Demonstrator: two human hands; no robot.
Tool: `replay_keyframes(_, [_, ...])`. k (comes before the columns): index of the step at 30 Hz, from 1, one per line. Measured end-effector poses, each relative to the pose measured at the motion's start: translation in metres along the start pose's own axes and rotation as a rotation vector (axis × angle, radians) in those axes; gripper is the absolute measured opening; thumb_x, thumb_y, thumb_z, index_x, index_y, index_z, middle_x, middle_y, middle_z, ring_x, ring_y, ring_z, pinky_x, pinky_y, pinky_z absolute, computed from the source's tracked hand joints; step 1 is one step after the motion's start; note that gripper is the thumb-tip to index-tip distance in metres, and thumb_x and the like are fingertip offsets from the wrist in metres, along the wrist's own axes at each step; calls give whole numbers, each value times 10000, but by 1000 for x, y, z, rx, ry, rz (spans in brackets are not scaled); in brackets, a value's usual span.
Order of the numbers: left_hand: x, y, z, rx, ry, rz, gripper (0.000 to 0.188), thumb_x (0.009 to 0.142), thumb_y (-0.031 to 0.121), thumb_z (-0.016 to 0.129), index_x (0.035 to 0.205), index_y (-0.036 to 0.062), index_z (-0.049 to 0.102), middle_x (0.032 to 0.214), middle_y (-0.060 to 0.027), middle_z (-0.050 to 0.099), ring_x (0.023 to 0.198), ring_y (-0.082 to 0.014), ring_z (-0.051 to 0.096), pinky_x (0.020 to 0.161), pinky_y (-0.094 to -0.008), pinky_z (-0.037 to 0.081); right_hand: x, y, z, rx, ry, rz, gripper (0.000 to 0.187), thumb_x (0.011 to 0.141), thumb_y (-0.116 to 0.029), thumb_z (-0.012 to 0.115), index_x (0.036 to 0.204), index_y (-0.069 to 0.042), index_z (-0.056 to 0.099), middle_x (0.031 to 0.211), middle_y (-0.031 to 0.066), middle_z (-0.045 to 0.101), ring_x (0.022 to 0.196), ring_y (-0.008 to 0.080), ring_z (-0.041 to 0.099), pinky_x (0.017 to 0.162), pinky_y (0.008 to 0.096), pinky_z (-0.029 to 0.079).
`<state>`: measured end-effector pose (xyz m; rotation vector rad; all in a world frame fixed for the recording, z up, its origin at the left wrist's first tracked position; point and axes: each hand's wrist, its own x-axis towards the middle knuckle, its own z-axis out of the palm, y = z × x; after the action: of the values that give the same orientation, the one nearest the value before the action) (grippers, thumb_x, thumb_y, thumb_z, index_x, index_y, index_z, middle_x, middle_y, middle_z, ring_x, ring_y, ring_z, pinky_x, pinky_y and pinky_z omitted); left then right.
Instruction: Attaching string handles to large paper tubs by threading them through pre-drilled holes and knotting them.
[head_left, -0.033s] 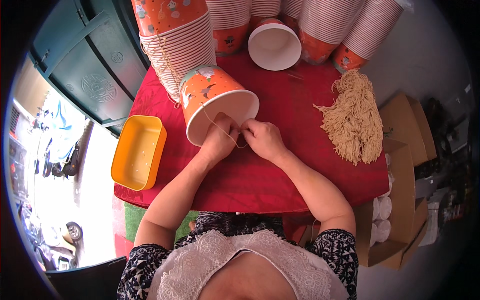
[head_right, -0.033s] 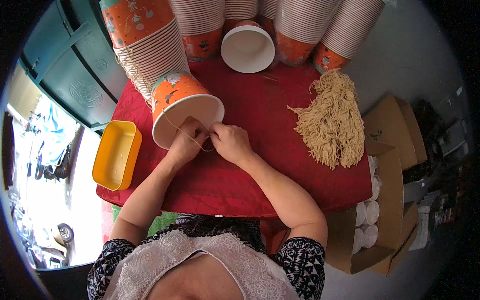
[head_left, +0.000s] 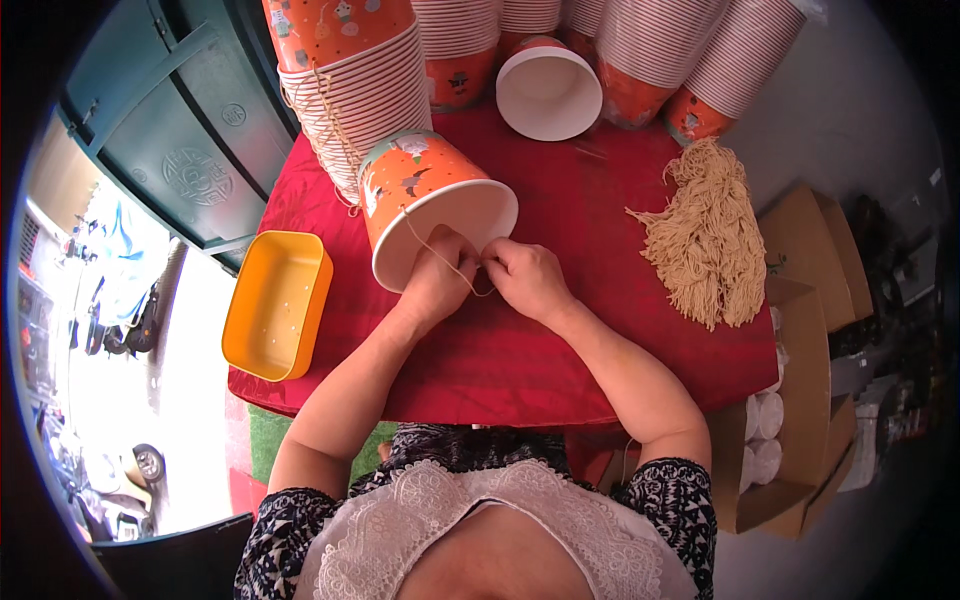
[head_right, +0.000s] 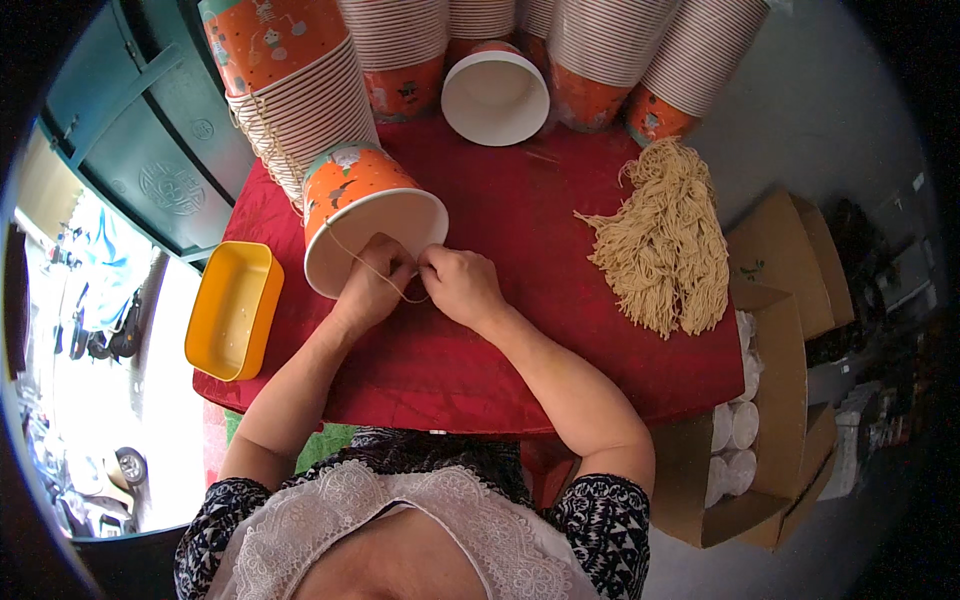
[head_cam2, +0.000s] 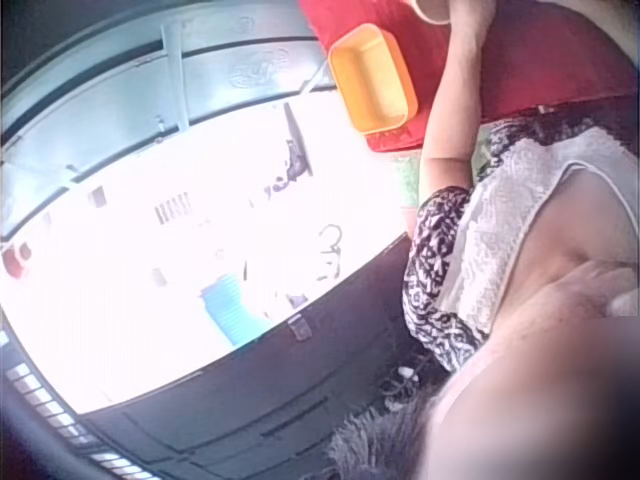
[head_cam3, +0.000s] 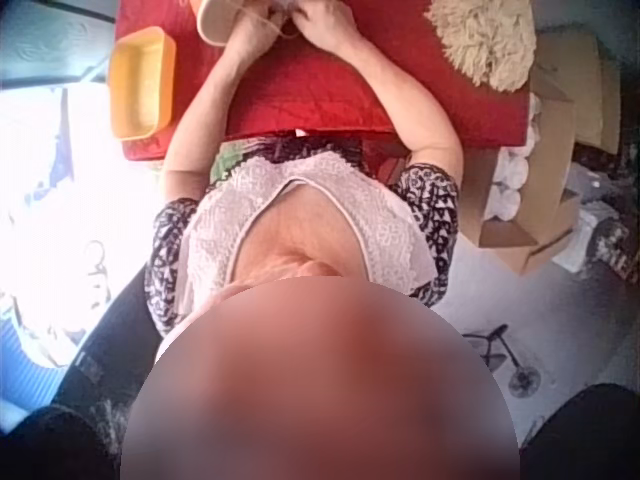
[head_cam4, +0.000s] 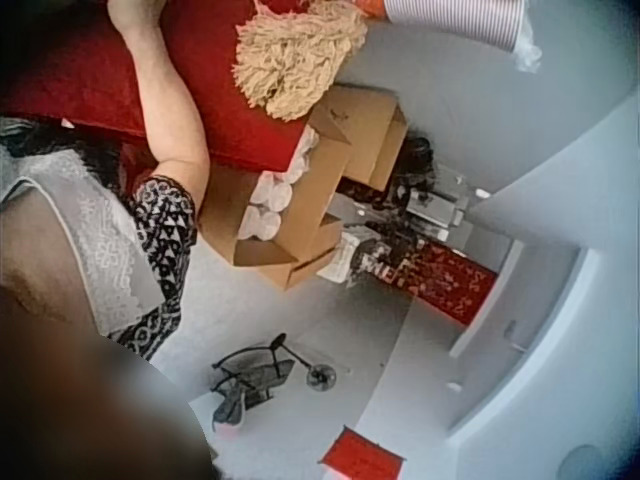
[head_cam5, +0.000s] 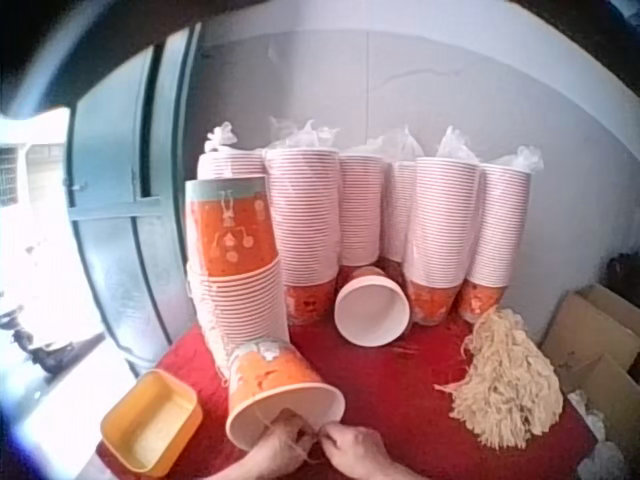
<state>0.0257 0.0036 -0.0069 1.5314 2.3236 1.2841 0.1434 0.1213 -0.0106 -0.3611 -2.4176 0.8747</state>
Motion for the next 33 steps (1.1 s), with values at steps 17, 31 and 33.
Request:
replay_keyframes(17, [1,0,1,-8,-1,-37,88,743,22,579,734,-40,641,857,-228,618,806,-377,618,722,-439,500,-2,1,4,-93,29,-60,92,796,-94,626,880,-62,645,753,136,673,683,312,668,604,417,530])
replay_keyframes(31, [0,7,-6,-46,-49,-63,56,740,19,606,772,-27,613,839,-208,626,818,-355,626,725,-418,502,5,-1,-7,60,-109,155,138,817,-136,583,889,-54,668,827,165,683,798,355,669,705,464,531])
replay_keyframes(33, [-2,4,-6,-43,-64,-66,62,729,18,614,778,-21,608,845,-196,615,832,-347,609,738,-409,492,6,-2,-6,61,-102,151,139,818,-137,582,889,-54,669,827,166,683,797,354,669,706,463,531])
